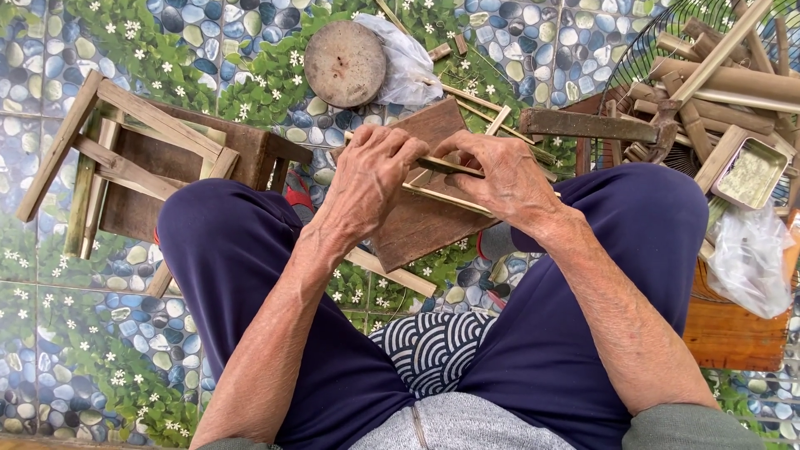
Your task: The person assembles a bamboo frame by fitting bamboo sticks together and using a hammer to drive nails into the joints.
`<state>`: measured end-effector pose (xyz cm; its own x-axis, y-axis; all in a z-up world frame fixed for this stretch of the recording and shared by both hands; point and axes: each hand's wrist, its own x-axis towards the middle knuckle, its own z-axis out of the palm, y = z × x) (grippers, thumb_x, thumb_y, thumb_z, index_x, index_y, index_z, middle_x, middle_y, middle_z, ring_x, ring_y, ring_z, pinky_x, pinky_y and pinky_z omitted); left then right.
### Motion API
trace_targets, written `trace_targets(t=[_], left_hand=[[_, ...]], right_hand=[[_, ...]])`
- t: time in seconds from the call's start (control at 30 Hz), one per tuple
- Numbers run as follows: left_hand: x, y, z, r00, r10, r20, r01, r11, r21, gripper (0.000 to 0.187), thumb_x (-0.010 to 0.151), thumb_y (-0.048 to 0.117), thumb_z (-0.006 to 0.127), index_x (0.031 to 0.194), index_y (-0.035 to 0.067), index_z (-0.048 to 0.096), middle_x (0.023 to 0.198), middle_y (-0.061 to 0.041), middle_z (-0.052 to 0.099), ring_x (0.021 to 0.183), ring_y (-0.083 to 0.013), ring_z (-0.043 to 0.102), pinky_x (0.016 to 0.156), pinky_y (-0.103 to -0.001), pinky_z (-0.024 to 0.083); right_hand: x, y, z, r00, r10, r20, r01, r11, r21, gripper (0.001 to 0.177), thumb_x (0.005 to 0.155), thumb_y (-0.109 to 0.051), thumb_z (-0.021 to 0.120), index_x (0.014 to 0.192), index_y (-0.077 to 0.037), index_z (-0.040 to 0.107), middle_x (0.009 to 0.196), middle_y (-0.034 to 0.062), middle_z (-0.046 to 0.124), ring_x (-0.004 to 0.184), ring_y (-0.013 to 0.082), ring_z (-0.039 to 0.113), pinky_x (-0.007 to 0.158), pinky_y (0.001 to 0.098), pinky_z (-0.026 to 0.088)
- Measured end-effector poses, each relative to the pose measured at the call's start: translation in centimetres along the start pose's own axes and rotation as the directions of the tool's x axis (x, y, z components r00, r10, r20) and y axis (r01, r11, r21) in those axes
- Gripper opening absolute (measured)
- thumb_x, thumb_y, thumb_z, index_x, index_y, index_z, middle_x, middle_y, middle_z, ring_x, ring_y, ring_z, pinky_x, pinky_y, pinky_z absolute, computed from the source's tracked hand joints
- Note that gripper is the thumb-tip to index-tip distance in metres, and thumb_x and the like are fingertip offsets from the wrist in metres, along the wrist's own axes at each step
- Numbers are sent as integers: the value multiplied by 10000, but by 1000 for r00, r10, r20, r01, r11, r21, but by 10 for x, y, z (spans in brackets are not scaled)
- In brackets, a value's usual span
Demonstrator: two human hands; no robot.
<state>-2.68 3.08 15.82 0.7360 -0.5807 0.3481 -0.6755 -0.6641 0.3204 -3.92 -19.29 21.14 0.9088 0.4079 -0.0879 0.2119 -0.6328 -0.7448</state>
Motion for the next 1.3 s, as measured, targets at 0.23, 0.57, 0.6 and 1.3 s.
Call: trace_targets(t=[0.23,0.57,0.6,1.3], left_hand=[[6,1,-9,1000,12,-29,-12,1000,25,101,976,120,621,1038,200,620,903,-3,583,913,-179,649,951,-354,452],[15,-2,-14,998,53,-26,-52,997,51,112,1059,54,552,1012,154,564,850,-33,512,752,-230,494,792,-358,368],[15,-3,-13,998,56,-29,-55,997,55,95,1057,83,576,1006,162,572,847,-24,516,755,-225,503,786,-357,366],[19,-21,-13,917,-199,-346,190,980,-58,239,993,58,729,1210,117,650,1214,-97,624,1186,-310,565,1023,-475,440]], right_hand=[[-1,-5,-6,1000,-16,-3,16,1000,8,363,867,-52,804,1210,-93,692,920,174,707,814,308,719,755,446,572],[4,-2,-11,996,-88,18,89,992,-94,273,901,2,663,1149,-107,691,901,53,672,780,194,619,736,356,478],[5,0,-10,995,-95,10,95,991,-94,279,877,7,675,1133,-103,694,942,43,696,793,188,630,751,348,490],[20,24,0,973,-191,-131,165,968,-189,241,960,-37,792,1184,-56,705,1160,151,605,1003,360,630,866,488,515]])
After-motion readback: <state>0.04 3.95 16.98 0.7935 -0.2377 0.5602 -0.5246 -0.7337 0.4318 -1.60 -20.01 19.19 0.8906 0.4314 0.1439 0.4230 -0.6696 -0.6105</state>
